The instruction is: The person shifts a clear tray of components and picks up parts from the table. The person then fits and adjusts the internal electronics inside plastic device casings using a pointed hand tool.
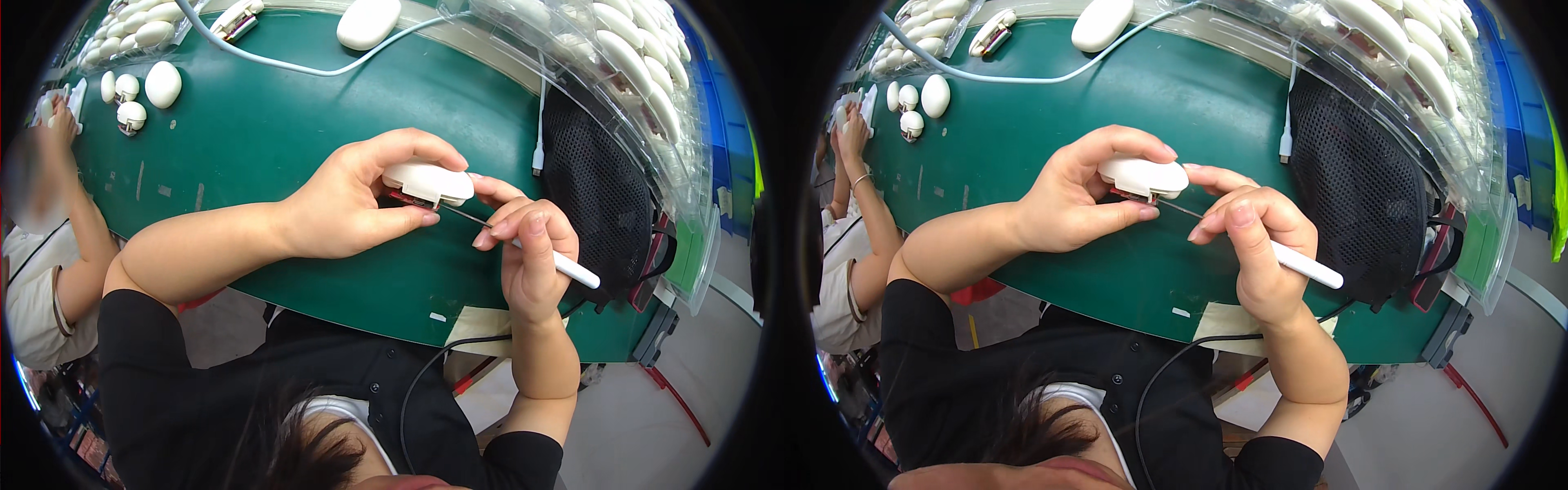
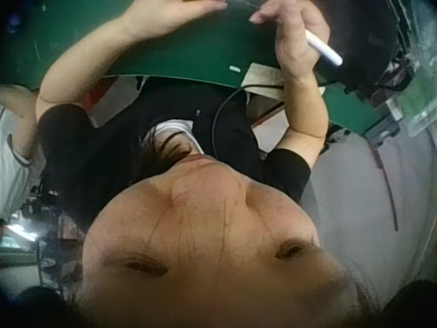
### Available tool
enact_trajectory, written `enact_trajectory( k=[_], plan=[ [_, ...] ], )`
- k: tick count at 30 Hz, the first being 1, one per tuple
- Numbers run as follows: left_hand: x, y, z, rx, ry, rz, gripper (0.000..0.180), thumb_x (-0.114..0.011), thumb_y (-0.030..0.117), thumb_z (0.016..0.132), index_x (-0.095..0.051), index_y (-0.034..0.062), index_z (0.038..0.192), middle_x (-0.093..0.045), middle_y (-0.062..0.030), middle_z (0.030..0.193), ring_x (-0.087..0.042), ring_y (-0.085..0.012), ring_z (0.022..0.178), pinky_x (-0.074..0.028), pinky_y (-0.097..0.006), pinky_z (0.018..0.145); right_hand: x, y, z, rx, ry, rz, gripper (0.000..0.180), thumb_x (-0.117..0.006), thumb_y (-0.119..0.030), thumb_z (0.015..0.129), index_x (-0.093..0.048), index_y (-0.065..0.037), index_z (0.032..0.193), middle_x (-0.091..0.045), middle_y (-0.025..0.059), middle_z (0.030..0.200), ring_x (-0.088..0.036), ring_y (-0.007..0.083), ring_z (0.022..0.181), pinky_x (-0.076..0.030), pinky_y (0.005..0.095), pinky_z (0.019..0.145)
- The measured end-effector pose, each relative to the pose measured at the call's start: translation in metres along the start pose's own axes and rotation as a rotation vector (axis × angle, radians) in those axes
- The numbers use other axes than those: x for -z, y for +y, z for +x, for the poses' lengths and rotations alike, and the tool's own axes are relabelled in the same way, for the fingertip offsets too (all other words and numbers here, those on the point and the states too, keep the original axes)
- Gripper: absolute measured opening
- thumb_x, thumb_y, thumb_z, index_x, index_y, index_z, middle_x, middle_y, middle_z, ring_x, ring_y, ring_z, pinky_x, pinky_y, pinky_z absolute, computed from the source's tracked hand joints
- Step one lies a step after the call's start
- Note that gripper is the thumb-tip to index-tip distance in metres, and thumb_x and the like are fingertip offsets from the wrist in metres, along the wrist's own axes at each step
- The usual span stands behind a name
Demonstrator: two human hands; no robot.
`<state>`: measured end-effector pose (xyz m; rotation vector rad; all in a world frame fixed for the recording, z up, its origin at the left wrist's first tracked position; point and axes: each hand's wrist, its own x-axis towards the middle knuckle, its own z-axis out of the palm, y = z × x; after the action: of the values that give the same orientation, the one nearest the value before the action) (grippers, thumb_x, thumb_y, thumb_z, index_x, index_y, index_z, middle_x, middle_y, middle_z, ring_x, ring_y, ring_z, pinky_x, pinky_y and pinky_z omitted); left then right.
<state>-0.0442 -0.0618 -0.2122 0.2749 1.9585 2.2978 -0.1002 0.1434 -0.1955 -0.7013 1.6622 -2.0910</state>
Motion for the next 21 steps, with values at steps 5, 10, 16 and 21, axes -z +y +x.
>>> enact_trajectory(
  k=[5,10,16,21],
  plan=[
    [-0.0002,-0.0001,-0.0007,0.001,-0.003,0.009,0.045,-0.062,-0.01,0.077,-0.049,0.0024,0.118,-0.055,-0.0063,0.11,-0.055,-0.0133,0.102,-0.046,-0.026,0.086,0.0009,0.0012,0.0003,0.018,-0.018,-0.029,0.025,-0.048,-0.016,0.094,-0.057,0.0,0.076,-0.062,0.0103,0.067,-0.061,0.034,0.092,-0.043,0.046,0.09],
    [-0.0003,0.002,-0.0015,0.046,0.009,-0.017,0.045,-0.063,-0.008,0.077,-0.049,0.0018,0.119,-0.057,-0.0063,0.109,-0.055,-0.0122,0.102,-0.047,-0.025,0.085,0.002,0.0037,-0.0004,0.022,-0.018,-0.028,0.025,-0.048,-0.016,0.094,-0.056,-0.001,0.076,-0.061,0.0098,0.066,-0.062,0.0315,0.086,-0.042,0.0489,0.092],
    [0.0014,0.004,-0.0002,0.101,0.001,-0.049,0.047,-0.065,-0.004,0.078,-0.048,0.0019,0.121,-0.058,-0.0063,0.108,-0.056,-0.011,0.1,-0.047,-0.024,0.084,-0.0005,0.0016,0.0007,-0.016,0.02,-0.021,0.026,-0.048,-0.017,0.094,-0.056,0.0,0.076,-0.061,0.0098,0.066,-0.063,0.0278,0.08,-0.042,0.0506,0.093],
    [0.0023,0.0077,-0.0009,0.13,0.026,-0.053,0.047,-0.066,-0.003,0.078,-0.048,0.0012,0.121,-0.058,-0.006,0.108,-0.056,-0.0106,0.1,-0.047,-0.024,0.083,0.0034,-0.0021,0.0029,-0.04,-0.021,-0.006,0.029,-0.045,-0.018,0.094,-0.054,0.0,0.075,-0.06,0.0111,0.066,-0.062,0.0331,0.091,-0.042,0.0482,0.092]
  ],
)
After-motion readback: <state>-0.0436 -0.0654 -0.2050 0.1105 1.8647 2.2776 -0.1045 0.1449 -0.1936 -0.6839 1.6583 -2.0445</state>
